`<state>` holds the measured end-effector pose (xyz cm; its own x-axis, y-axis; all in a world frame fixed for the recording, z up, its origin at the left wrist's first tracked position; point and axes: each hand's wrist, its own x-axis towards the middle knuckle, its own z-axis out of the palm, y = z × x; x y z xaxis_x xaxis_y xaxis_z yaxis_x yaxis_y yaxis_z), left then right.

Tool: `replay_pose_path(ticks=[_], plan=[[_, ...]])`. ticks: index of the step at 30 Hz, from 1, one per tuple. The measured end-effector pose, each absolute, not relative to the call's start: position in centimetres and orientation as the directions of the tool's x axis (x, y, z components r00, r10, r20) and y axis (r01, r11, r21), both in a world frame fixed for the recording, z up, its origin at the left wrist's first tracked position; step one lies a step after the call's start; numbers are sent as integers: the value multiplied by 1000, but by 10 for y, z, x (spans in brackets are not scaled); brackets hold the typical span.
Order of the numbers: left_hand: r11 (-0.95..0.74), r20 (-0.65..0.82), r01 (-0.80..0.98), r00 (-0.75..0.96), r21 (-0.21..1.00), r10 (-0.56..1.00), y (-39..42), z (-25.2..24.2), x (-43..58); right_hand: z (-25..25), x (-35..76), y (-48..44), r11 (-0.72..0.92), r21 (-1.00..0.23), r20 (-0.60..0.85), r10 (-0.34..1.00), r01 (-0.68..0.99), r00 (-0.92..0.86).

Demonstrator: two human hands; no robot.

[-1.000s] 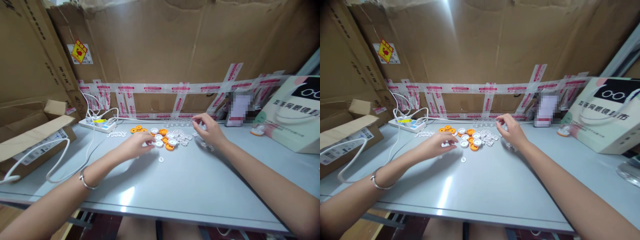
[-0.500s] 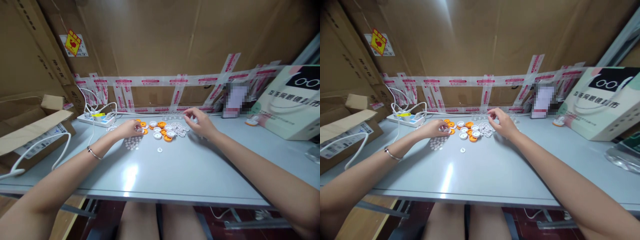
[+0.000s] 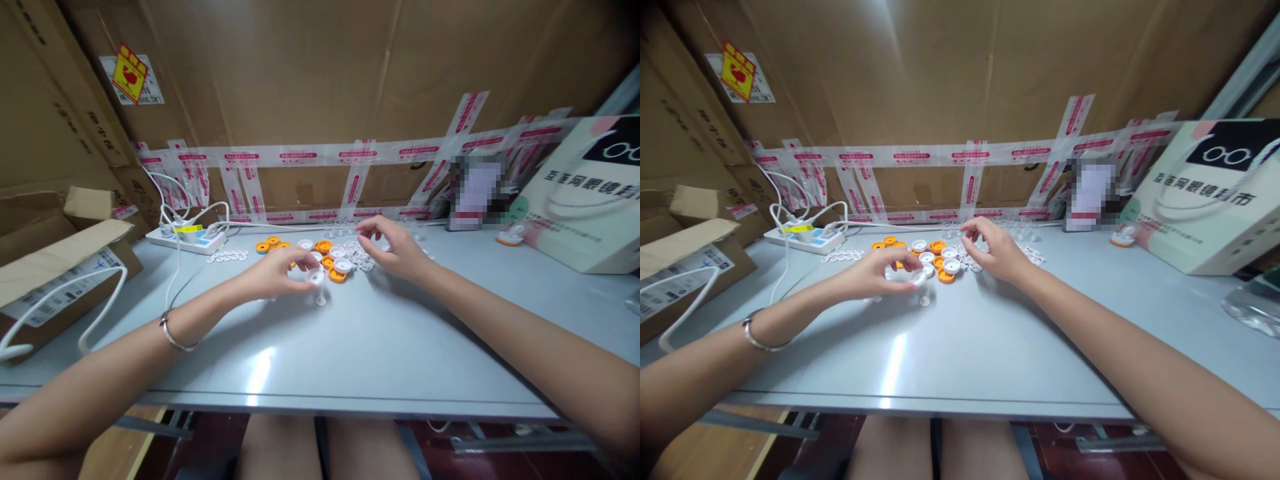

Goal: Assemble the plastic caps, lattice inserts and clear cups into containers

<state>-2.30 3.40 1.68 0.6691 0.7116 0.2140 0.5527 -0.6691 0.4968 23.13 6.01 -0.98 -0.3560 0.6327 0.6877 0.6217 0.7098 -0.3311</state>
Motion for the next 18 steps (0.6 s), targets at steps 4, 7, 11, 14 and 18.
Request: replay_pose_path(ticks=[4,7,11,14,18], plan=[[-721,223,466,739,514,636,22,7,-15,-9,224,55,742,-340,639,633,578,-437],[-715,181,489,748,500,639,22,-1,-13,-8,220,51,749,-377,594,647,545,-479],[-699,140,515,747,497,650,23,-5,-13,-4,215,45,751,-419,531,658,510,-534],[-666,137,516,727,539,673,23,6,-22,1,212,39,745,-465,470,665,478,-580],[-595,21,629,678,501,735,32,37,-55,6,206,30,656,-578,253,710,486,-657]])
